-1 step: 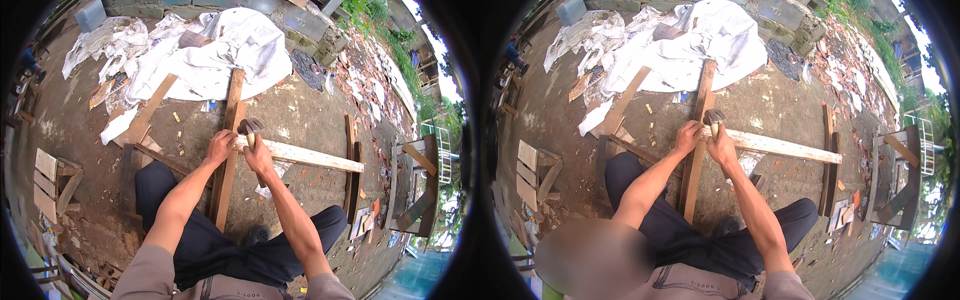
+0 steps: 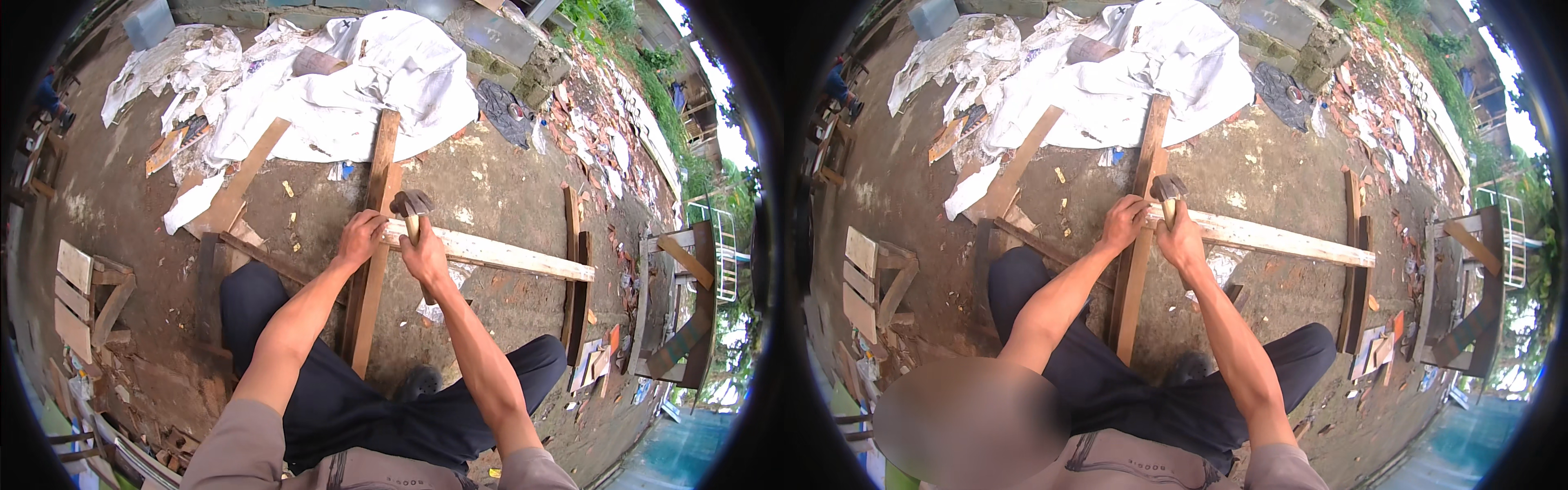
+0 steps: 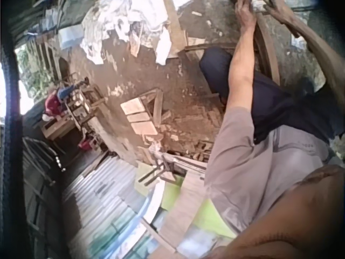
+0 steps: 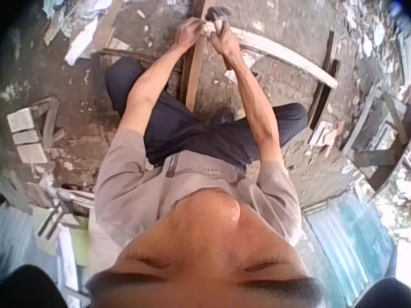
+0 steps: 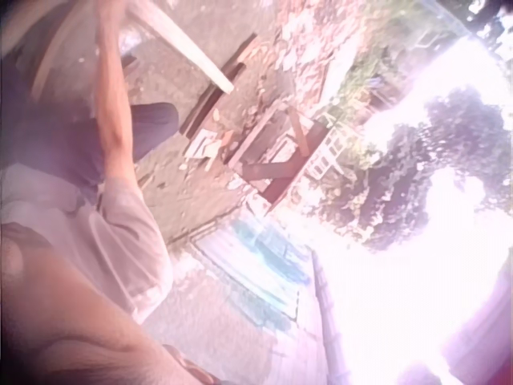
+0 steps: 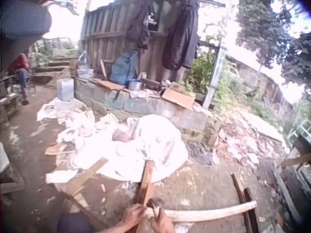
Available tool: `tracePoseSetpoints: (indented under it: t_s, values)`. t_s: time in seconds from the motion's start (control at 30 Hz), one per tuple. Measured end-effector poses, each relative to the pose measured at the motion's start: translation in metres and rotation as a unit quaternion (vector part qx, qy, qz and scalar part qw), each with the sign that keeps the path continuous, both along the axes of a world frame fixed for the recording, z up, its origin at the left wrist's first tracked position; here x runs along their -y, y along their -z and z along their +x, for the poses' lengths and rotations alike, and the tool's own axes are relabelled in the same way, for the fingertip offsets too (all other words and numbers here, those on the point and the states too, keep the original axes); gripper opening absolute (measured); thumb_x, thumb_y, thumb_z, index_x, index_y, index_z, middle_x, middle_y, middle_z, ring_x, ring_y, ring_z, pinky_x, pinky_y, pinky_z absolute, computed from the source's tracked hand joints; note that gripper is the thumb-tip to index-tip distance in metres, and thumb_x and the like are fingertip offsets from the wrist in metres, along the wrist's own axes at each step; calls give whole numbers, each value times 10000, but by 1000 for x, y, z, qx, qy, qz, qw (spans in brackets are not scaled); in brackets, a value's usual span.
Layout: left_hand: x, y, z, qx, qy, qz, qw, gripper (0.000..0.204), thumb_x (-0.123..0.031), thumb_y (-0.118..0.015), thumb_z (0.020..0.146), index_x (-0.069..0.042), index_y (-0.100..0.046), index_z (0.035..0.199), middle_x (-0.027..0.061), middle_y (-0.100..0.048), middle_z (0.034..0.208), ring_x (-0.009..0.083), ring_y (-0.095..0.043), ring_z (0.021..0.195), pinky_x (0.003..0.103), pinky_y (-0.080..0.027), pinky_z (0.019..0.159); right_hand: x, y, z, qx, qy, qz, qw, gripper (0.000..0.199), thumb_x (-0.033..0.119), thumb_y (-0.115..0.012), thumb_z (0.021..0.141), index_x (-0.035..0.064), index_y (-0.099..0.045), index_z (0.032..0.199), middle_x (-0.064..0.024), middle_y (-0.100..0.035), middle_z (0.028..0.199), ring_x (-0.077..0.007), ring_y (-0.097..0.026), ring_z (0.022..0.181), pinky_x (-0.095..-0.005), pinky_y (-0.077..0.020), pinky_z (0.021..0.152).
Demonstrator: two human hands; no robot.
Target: The person sits on the ground and uses a hammer to drive nails into wooden planks, joining them to form a rectangular frame. The person repeatedly positions the planks and hammers nails to secure the joints.
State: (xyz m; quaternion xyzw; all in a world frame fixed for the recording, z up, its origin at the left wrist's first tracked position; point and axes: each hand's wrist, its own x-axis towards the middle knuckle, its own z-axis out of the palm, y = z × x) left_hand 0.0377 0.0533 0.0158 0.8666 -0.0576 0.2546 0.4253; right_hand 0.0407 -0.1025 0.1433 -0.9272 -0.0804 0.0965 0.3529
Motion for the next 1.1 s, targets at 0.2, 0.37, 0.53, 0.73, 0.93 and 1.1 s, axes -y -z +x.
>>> tracePoseSetpoints:
  t_s: [0.2, 0.37, 0.53, 0.73, 0.93, 1.1]
  values:
    - [-2, 0, 10, 8, -20, -15, 1000, 167, -87, -710, 858, -31, -697, 1014, 100, -666, 1027, 314, -649, 972, 424, -543, 815, -6, -6, -1, -2, 6, 31, 1000, 415, 180, -608, 896, -11, -454, 1231, -349, -646, 841, -532, -638, 831, -565, -491, 728]
    - [1, 5, 13, 28, -22, 1, 999, 166, -100, -705, 870, -20, -695, 1015, 99, -683, 1068, 318, -650, 978, 422, -546, 829, 0, 9, 9, -28, -31, -16, 999, 316, 169, -598, 899, 0, -466, 1131, -346, -638, 815, -545, -623, 805, -564, -490, 701]
    - [-5, 5, 8, 11, -25, -3, 1000, 155, -76, -699, 865, -14, -700, 1008, 100, -692, 1069, 315, -654, 980, 416, -549, 836, -12, -16, -1, 9, -8, 62, 998, 492, 128, -561, 885, -2, -406, 1333, -370, -638, 820, -548, -631, 806, -605, -497, 722]
    - [5, 4, 11, 14, -37, -1, 999, 165, -92, -697, 869, -27, -696, 1021, 94, -693, 1069, 312, -653, 986, 409, -548, 841, 1, 15, 2, -58, -29, -22, 998, 445, 130, -545, 889, -15, -405, 1286, -376, -638, 836, -563, -621, 819, -611, -498, 738]
    - [-4, 5, 8, 14, -33, -4, 999, 145, -86, -703, 863, -22, -704, 993, 96, -690, 1053, 313, -652, 954, 412, -547, 827, -12, -7, -6, -3, 11, 62, 998, 489, 130, -548, 889, -13, -384, 1326, -380, -638, 840, -560, -624, 812, -618, -500, 730]
    - [3, 6, 13, 4, -25, -25, 999, 132, -90, -703, 863, -26, -703, 979, 93, -686, 1046, 308, -648, 955, 414, -543, 827, -4, 24, 4, -27, -24, -30, 999, 487, 127, -552, 891, -36, -383, 1318, -376, -635, 815, -557, -627, 784, -612, -490, 701]
